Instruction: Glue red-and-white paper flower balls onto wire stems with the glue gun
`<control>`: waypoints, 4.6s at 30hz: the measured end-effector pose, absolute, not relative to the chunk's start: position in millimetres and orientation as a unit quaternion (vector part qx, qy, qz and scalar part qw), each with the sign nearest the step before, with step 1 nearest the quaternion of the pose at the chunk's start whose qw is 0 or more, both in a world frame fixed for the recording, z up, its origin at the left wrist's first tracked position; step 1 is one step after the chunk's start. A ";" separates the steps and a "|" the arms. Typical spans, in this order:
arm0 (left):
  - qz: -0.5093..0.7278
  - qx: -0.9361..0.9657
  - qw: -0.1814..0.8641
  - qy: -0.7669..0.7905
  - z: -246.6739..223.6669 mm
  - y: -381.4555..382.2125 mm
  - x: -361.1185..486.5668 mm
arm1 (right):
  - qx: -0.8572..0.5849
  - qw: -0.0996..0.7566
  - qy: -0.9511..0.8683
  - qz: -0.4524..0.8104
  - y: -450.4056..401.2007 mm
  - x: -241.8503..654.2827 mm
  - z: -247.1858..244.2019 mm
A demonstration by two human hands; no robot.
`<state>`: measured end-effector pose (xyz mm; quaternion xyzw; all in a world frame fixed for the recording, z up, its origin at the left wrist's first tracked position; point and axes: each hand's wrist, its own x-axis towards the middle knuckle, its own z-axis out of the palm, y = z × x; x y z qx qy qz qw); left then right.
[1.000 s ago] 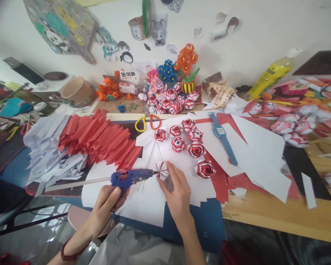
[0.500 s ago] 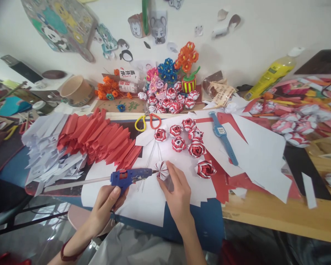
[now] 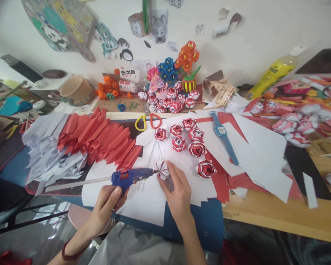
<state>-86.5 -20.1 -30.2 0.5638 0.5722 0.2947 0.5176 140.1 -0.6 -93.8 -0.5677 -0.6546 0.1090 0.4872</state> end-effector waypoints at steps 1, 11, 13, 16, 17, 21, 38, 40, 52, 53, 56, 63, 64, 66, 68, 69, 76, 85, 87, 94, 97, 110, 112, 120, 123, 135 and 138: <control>0.293 0.567 0.517 0.570 -30.7 -20.1 -86.9 | -0.567 0.487 -0.655 0.110 -0.6 140.2 -93.8; 0.284 0.574 0.509 0.575 -24.9 -17.1 -83.9 | -0.565 0.490 -0.654 0.112 -0.1 139.8 -94.2; 0.284 0.570 0.514 0.575 -25.0 -16.9 -84.2 | -0.565 0.489 -0.655 0.112 -0.3 139.9 -94.8; 0.300 0.555 0.531 0.565 -28.4 -19.0 -85.4 | -0.567 0.488 -0.654 0.116 -0.6 140.3 -95.4; 0.308 0.550 0.538 0.560 -30.3 -20.1 -86.0 | -0.567 0.487 -0.654 0.117 -0.7 140.4 -95.4; 0.339 0.528 0.557 0.543 -38.9 -23.9 -88.9 | -0.566 0.487 -0.655 0.111 -0.4 140.4 -95.1; 0.365 0.529 0.541 0.542 -35.9 -24.7 -85.5 | -0.563 0.492 -0.657 0.102 0.4 140.1 -94.9; 0.357 0.534 0.536 0.548 -35.0 -25.1 -85.5 | -0.563 0.491 -0.657 0.104 0.1 140.6 -94.6; 0.372 0.486 0.543 0.574 -34.8 -25.8 -78.4 | -0.564 0.492 -0.653 0.116 0.6 140.1 -94.7; 0.367 0.489 0.546 0.573 -35.9 -25.6 -79.4 | -0.565 0.492 -0.653 0.116 0.7 140.2 -94.4; 0.354 0.491 0.548 0.577 -37.7 -25.4 -81.8 | -0.563 0.492 -0.654 0.114 0.5 140.7 -94.2; 0.352 0.477 0.557 0.582 -37.1 -26.2 -80.6 | -0.565 0.490 -0.653 0.119 -1.3 141.1 -96.4; 0.353 0.477 0.557 0.581 -37.1 -26.1 -80.6 | -0.565 0.491 -0.653 0.120 -1.4 141.1 -96.3; 0.353 0.482 0.557 0.578 -37.0 -25.8 -80.9 | -0.565 0.491 -0.653 0.120 -1.2 141.1 -95.8; 0.344 0.492 0.558 0.573 -36.6 -25.5 -81.6 | -0.565 0.490 -0.652 0.119 -0.8 141.1 -94.9; 0.340 0.496 0.558 0.572 -36.3 -25.4 -81.9 | -0.566 0.490 -0.652 0.119 -0.5 141.1 -94.5; 0.326 0.499 0.556 0.579 -36.5 -25.5 -82.8 | -0.563 0.492 -0.654 0.117 -0.3 140.6 -94.3; 0.345 0.492 0.543 0.587 -36.8 -26.0 -83.3 | -0.565 0.492 -0.652 0.118 -0.8 141.6 -93.7; 0.354 0.486 0.561 0.569 -37.7 -26.7 -84.0 | -0.564 0.492 -0.652 0.117 -0.6 141.4 -93.4; 0.357 0.485 0.579 0.550 -40.7 -28.9 -85.4 | -0.566 0.492 -0.651 0.115 -0.5 140.6 -93.9; 0.357 0.491 0.564 0.560 -40.3 -28.6 -83.5 | -0.567 0.492 -0.651 0.114 -0.4 140.4 -93.8; 0.366 0.497 0.564 0.549 -35.5 -26.8 -81.6 | -0.567 0.489 -0.653 0.117 -0.6 141.2 -94.1; 0.362 0.502 0.564 0.547 -35.8 -26.8 -82.1 | -0.567 0.488 -0.654 0.114 -0.5 141.2 -93.8; 0.354 0.539 0.542 0.539 -42.0 -29.1 -85.7 | -0.568 0.489 -0.652 0.116 -0.7 140.4 -93.6; 0.357 0.538 0.538 0.542 -42.0 -30.6 -85.8 | -0.567 0.487 -0.653 0.119 -1.3 140.9 -94.2; 0.360 0.507 0.534 0.573 -41.4 -29.4 -79.8 | -0.564 0.490 -0.652 0.126 0.0 140.4 -93.5; 0.352 0.512 0.535 0.572 -39.7 -29.1 -79.4 | -0.562 0.492 -0.653 0.121 -0.2 140.6 -93.3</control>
